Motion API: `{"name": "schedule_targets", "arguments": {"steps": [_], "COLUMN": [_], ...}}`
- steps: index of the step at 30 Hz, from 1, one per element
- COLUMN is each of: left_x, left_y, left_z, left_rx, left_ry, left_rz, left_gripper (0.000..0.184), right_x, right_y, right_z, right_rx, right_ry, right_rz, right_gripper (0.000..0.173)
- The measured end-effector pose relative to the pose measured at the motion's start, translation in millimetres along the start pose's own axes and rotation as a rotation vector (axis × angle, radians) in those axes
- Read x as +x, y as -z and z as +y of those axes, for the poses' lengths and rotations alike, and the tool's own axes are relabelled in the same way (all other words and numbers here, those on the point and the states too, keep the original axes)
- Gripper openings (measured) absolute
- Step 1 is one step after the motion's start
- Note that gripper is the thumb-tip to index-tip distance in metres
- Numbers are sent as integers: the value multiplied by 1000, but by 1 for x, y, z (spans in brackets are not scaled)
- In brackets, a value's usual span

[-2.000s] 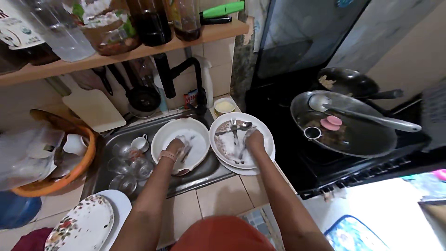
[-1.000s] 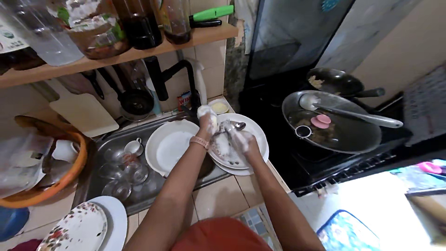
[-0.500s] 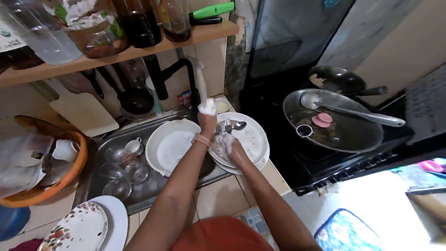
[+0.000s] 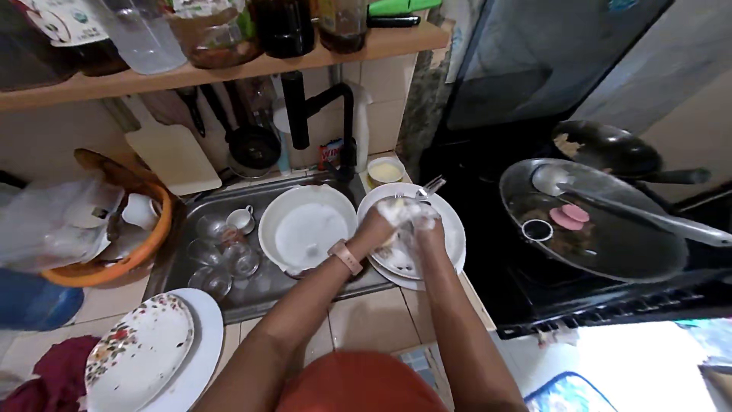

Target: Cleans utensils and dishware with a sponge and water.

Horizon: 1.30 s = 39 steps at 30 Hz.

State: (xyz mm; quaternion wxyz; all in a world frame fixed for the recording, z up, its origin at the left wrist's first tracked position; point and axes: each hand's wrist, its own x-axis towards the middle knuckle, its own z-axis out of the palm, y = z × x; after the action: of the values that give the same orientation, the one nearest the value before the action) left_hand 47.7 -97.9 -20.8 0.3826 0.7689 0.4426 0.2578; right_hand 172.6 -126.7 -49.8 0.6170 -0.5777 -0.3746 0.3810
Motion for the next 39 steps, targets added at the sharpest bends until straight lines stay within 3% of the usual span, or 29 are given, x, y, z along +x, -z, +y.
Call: {"name": "schedule_targets", "arguments": {"steps": [3,5,7,9,12,18,22,27,32,35,39], "left_x": [-8,-4,3,10,6,-9,3,9,40,19,21], "left_y": [36,54,65,71,76,72,76,78,62,40,-1], "left_z": [-17,-39,-74,-107,-145,-165,-143,-76,-28,-6,6], "left_rx": [74,123,162,234,381,401,381,257,51,-287,-624], "left_ry": [200,341,433,529,621,676,594,374,61,151,250], "left_rz": [117,197,238,242,116,-104,-69,133,200,100,41], "left_gripper": [40,43,46,47,42,40,41,42,40,41,44], "right_x": [26,33,31,33,36,38,30,27,31,23,9], "right_y": [9,6,-3,-15,-29,-32,-21,8,29,20,1], "right_z": [10,4,-3,-2,1,-8,-10,-8,7,9,-1], "right_rx": [-468,-846,-1049,-1158,-1204,-1164,-1154,-990,-463,-226,-394], "right_ry": [1,-101,-226,-277,-295,-318,-311,-381,-403,-356,-143], "right_rz": [-167,-249,-266,-245,-186,-231,-288,-247,-204,-81,-26], "right_gripper": [35,41,42,43,43,37,36,34,26,24,29]}}
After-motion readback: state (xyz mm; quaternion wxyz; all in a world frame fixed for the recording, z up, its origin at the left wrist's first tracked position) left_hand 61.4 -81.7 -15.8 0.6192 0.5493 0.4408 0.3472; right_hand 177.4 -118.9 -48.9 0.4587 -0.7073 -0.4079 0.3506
